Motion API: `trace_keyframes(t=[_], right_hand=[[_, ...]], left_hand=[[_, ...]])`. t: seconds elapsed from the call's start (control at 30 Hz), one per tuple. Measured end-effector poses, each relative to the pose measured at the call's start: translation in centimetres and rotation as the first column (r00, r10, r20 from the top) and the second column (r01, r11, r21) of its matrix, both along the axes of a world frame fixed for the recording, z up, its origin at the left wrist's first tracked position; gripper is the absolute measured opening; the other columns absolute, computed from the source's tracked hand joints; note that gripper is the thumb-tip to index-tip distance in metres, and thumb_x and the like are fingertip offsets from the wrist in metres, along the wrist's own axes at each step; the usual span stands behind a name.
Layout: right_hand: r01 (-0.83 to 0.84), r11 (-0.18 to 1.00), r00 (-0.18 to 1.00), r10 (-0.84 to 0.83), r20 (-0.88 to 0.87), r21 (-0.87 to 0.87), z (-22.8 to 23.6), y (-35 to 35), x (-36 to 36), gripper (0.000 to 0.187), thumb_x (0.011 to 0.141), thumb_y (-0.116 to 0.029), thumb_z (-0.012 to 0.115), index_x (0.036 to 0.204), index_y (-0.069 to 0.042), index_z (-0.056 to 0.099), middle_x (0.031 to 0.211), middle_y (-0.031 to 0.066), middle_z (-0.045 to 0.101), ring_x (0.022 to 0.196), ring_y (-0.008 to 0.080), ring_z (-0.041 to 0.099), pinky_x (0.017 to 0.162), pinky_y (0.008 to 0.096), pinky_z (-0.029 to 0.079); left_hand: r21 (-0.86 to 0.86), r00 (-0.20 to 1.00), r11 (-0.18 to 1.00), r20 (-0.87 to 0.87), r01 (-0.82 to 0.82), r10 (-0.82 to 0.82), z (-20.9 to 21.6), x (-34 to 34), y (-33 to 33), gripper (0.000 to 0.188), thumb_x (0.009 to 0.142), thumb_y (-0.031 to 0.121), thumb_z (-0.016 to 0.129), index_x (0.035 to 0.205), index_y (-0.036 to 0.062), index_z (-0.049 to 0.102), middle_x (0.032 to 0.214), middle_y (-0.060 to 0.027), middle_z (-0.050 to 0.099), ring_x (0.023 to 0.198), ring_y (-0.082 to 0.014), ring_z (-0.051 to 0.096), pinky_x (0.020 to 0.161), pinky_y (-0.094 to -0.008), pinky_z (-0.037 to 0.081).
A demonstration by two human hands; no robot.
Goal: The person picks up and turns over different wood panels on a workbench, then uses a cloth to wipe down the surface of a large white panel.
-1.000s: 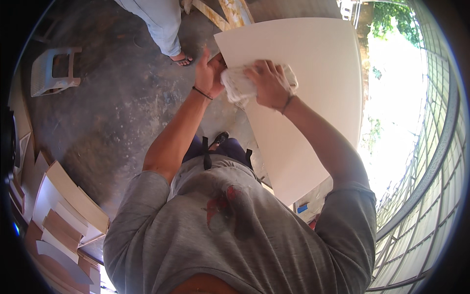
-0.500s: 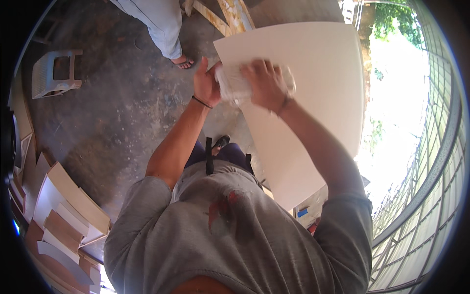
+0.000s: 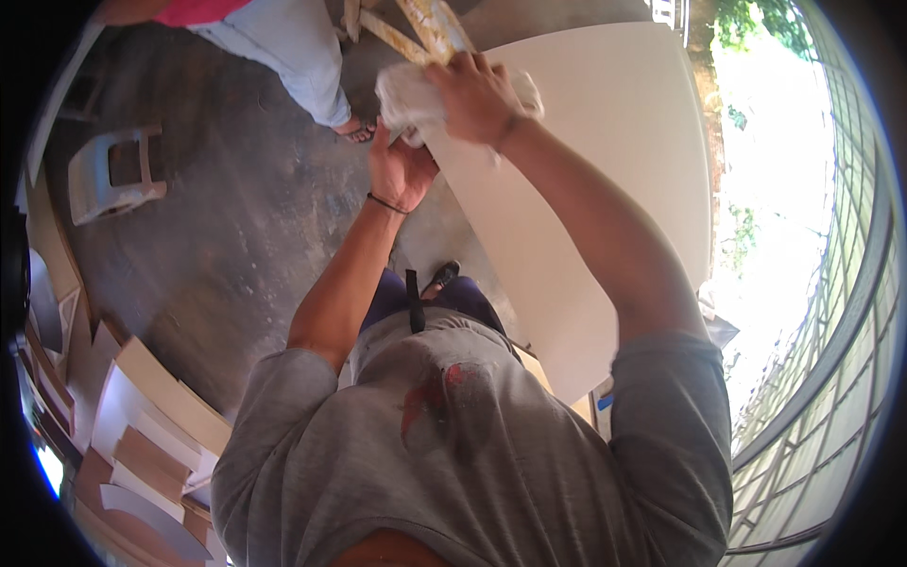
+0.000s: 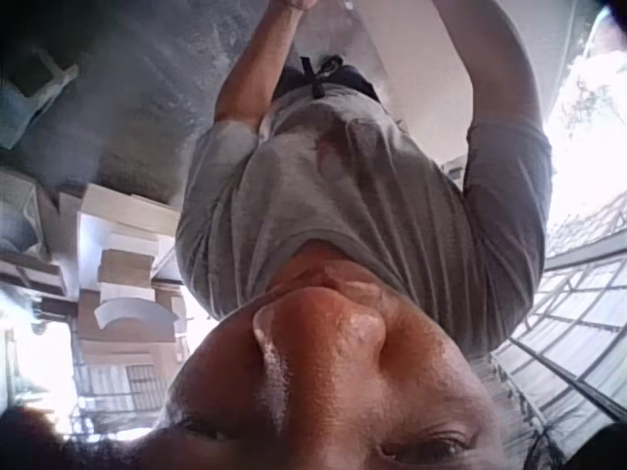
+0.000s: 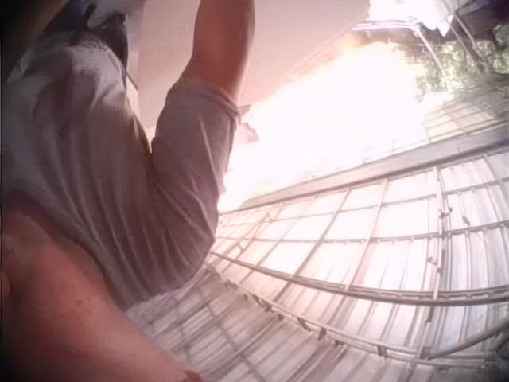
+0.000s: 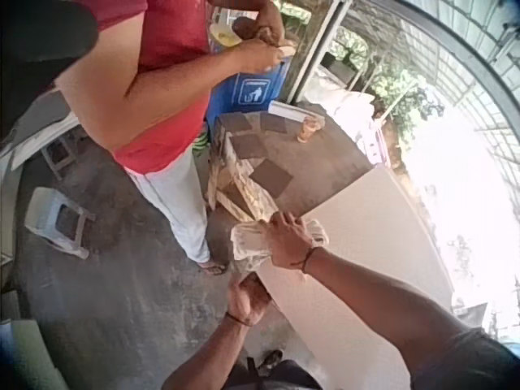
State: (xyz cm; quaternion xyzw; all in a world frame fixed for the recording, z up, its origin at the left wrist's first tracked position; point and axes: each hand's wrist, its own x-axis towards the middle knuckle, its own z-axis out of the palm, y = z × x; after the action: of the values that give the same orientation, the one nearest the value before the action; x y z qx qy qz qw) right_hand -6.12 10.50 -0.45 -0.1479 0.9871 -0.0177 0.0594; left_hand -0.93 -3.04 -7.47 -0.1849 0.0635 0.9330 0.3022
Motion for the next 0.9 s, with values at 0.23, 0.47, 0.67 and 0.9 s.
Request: trace_keyframes(t=[0.23, 0.47, 0.67, 0.9], right_hand=[[0.288, 0.863, 0.916, -0.375, -0.143, -0.416, 3.8, 4.7, -4.1, 0.054, 0.063, -0.009, 0.061, 0.115, -0.013, 0.048, 0.114, 0.0148, 0.05, 0.111, 0.0333, 0.046, 0.089, 0.0472, 0.037], [0.326, 0.941, 0.94, -0.311, 0.141, -0.095, 3.8, 3.9, 24.1, 0.045, 0.06, -0.011, 0.062, 0.105, -0.014, 0.055, 0.114, 0.0151, 0.047, 0.111, 0.0331, 0.045, 0.087, 0.0462, 0.038], [0.192, 0.979, 0.981, -0.194, -0.018, -0.072, 1.2, 8.4, 16.7, 0.045, 0.061, -0.015, 0.062, 0.105, -0.015, 0.053, 0.107, 0.0131, 0.049, 0.103, 0.03, 0.047, 0.077, 0.0442, 0.041], [0.555, 0.831, 0.831, -0.556, 0.012, 0.034, 1.1, 19.3, -2.6, 0.059, 0.067, -0.018, 0.066, 0.122, -0.02, 0.043, 0.112, 0.0143, 0.051, 0.107, 0.0366, 0.049, 0.081, 0.0517, 0.043]], left_hand=[[-0.258, 0.961, 0.948, -0.151, 0.188, -0.232, -0.7, -3.1, 0.1, 0.058, 0.088, 0.053, 0.046, 0.118, 0.0029, 0.048, 0.114, -0.0064, 0.056, 0.104, -0.0196, 0.053, 0.088, -0.0336, 0.042], [-0.726, 0.941, 0.673, -0.309, -0.138, -0.14, -0.2, -2.6, 3.5, 0.042, 0.092, 0.03, 0.05, 0.121, 0.0002, 0.043, 0.116, -0.0101, 0.053, 0.103, -0.0194, 0.054, 0.085, -0.0326, 0.046], [-0.691, 0.961, 0.715, -0.258, -0.107, -0.105, 0.2, -1.5, 3.9, 0.047, 0.093, 0.032, 0.048, 0.126, 0.001, 0.037, 0.122, -0.0117, 0.049, 0.107, -0.0223, 0.053, 0.088, -0.0339, 0.045], [-0.728, 0.933, 0.68, -0.296, -0.082, -0.205, 1.1, -2.4, 2.6, 0.043, 0.093, 0.03, 0.049, 0.123, 0.0011, 0.042, 0.119, -0.01, 0.052, 0.108, -0.0205, 0.053, 0.088, -0.0324, 0.046]])
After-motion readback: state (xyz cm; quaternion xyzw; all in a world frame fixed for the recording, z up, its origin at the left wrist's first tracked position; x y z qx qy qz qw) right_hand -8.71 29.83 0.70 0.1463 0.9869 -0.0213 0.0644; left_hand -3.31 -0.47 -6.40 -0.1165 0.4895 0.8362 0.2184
